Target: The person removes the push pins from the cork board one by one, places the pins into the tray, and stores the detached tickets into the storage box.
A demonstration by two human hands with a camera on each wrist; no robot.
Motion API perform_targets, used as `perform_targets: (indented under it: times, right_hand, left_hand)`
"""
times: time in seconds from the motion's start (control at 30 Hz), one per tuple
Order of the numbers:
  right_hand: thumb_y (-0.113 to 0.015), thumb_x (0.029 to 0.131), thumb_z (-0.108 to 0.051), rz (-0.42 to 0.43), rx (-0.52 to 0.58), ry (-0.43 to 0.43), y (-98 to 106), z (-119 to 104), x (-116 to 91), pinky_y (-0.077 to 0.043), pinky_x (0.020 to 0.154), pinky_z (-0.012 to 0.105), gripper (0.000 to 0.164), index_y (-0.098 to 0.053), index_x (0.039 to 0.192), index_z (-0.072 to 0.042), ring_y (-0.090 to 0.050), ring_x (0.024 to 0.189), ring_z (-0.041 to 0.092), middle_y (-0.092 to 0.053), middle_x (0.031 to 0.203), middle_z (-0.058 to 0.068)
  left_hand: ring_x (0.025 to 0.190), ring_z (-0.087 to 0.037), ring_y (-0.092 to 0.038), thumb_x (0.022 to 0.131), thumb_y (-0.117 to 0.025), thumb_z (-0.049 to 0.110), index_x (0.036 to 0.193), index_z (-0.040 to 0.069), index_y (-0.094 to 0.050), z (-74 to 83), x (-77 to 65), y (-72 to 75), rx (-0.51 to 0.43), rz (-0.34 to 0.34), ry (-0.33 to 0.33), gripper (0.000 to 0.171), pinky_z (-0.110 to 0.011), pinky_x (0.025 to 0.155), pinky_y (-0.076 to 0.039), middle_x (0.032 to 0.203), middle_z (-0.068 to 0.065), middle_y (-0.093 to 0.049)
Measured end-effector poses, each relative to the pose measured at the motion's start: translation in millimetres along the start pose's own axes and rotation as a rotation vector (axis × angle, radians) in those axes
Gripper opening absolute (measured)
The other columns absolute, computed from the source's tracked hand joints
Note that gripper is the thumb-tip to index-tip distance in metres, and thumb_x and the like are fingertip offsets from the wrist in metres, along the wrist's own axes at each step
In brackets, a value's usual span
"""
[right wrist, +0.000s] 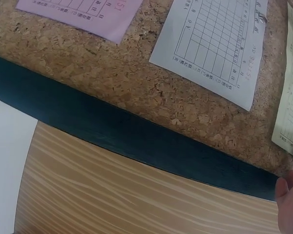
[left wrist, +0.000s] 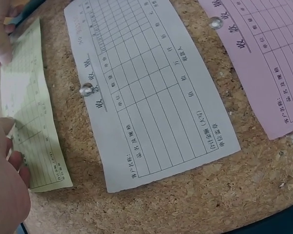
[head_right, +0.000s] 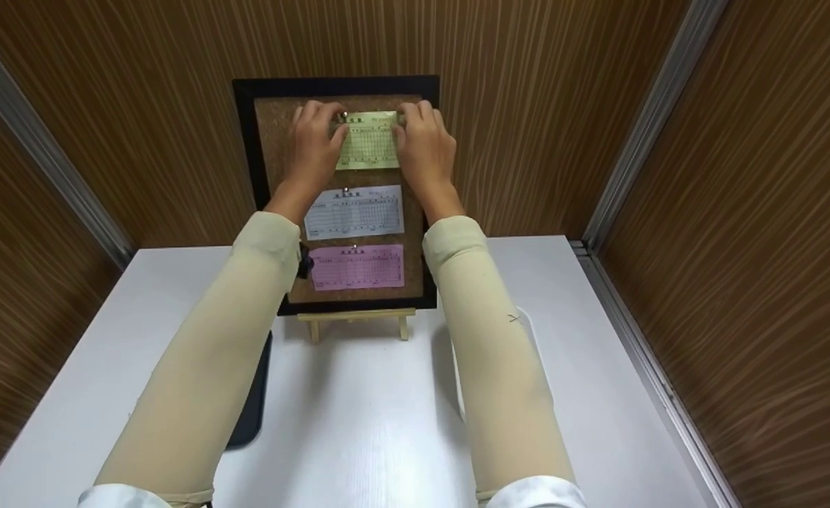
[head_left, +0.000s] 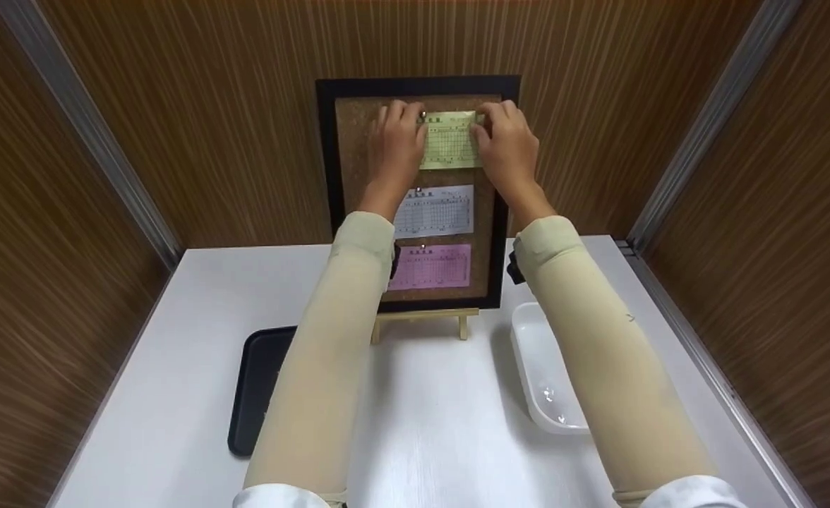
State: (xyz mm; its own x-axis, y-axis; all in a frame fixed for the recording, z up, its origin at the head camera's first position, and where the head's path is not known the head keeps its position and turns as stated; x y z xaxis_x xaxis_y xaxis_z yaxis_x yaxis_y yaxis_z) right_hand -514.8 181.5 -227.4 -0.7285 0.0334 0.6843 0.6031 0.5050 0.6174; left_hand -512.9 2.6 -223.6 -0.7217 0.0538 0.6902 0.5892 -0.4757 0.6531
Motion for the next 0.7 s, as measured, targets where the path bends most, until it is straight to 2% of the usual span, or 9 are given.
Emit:
perform_targets:
  times: [0.4,0.7]
  right_hand:
    - [-0.060,0.102,-0.028,-0.010,0.013,-0.013,-2.1,-1.8,2.5,-0.046,0.081,0.040,0.023,-0.064,0.120,-0.013,-0.056,0.097,0.021,-0.059,0.107,0.007]
    - [-0.061,0.102,-0.028,-0.002,0.034,-0.003,-1.4,-3.1,4.4,-0.045,0.080,0.040,0.025,-0.064,0.119,-0.010,-0.056,0.095,0.022,-0.058,0.107,0.009]
  left_hand:
    - [0.109,-0.019,-0.057,0.103,-0.058,0.032,0.118,0.019,-0.066,-2.0,2.8,-0.6,0.025,0.000,0.037,0.022,-0.034,0.093,-0.045,0.118,0.001,-0.065]
    - [0.110,-0.019,-0.057,0.102,-0.058,0.033,0.117,0.019,-0.065,-4.7,6.2,-1.0,0.006,-0.013,0.070,0.022,-0.034,0.093,-0.044,0.118,0.002,-0.065]
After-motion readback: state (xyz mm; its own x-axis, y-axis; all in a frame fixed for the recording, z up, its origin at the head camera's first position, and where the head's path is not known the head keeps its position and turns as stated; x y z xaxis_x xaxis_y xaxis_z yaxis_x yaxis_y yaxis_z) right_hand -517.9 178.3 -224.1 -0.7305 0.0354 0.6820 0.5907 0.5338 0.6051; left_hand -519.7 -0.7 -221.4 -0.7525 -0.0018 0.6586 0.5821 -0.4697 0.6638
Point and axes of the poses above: each hand's wrist, its own x-axis towards the middle knuckle, its own y-axis out of the back of the hand, z = x × y, the point moved 10 cm from there along x, towards the middle knuckle
